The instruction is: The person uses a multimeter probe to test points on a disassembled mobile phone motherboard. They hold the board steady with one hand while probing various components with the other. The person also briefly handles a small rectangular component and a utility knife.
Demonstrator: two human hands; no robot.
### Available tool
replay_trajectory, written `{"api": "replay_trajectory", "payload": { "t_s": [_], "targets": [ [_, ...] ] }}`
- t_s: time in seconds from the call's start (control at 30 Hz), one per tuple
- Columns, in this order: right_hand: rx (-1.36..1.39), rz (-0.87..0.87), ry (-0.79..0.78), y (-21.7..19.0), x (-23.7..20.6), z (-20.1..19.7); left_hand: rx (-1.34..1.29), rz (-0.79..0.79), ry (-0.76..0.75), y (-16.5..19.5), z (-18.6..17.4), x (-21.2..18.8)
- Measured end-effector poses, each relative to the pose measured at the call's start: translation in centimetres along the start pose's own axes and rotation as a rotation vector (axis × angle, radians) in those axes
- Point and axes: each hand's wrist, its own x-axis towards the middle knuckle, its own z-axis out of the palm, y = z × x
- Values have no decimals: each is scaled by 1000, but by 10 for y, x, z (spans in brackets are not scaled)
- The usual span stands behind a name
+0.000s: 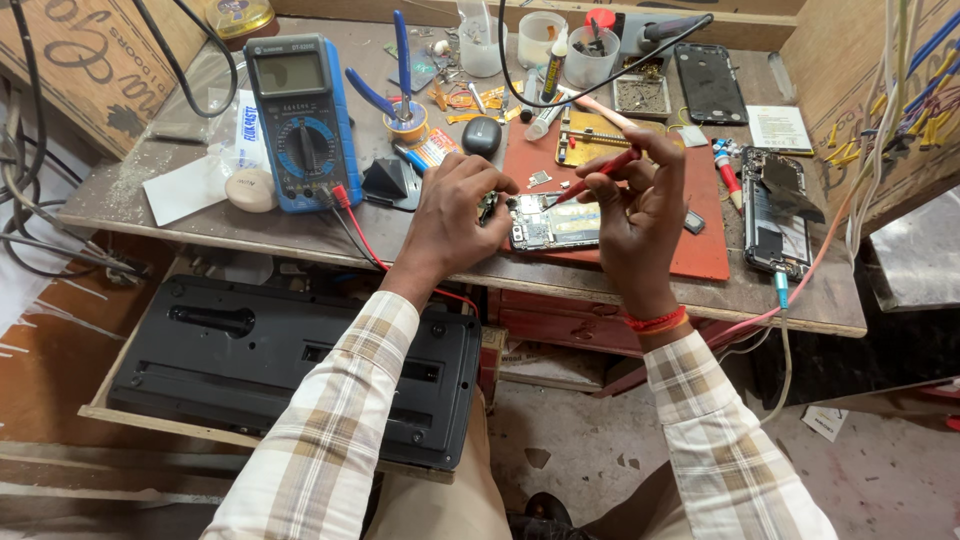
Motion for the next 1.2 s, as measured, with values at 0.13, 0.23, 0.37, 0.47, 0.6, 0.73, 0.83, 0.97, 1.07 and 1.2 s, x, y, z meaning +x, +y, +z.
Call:
{"api": "replay_trajectory", "payload": {
  "t_s": [0.13, 0.23, 0.37, 0.47, 0.6, 0.73, 0.83, 0.97, 1.07, 1.2],
  "targets": [
    [-92, -75, -27, -1, -1, 4, -3, 32, -14, 1, -2, 1],
    [-190, -81, -57, -3, -4, 5, -26, 46, -6, 2, -3, 0],
    [-238, -105, -61, -5, -4, 6, -29, 48, -6, 2, -2, -1],
    [-248, -103, -58, -6, -3, 7, -32, 53, 1, 2, -1, 0],
    [-252, -99, -60, -6, -3, 7, -29, 46, -4, 2, -1, -1],
    [-234, -98, -73, -5, -3, 6, -39, 37, -7, 2, -1, -1],
    [-207, -87, -78, -5, -3, 6, -34, 30, -14, 3, -1, -1],
    [-212, -95, -57, -5, -3, 5, 0, 1, -29, 3, -2, -1],
    [-240, -89, -23, -6, -3, 5, 20, -19, -45, 4, -1, -1],
    [-237, -82, -19, -5, -3, 4, 51, 28, -43, 4, -1, -1]
  ]
}}
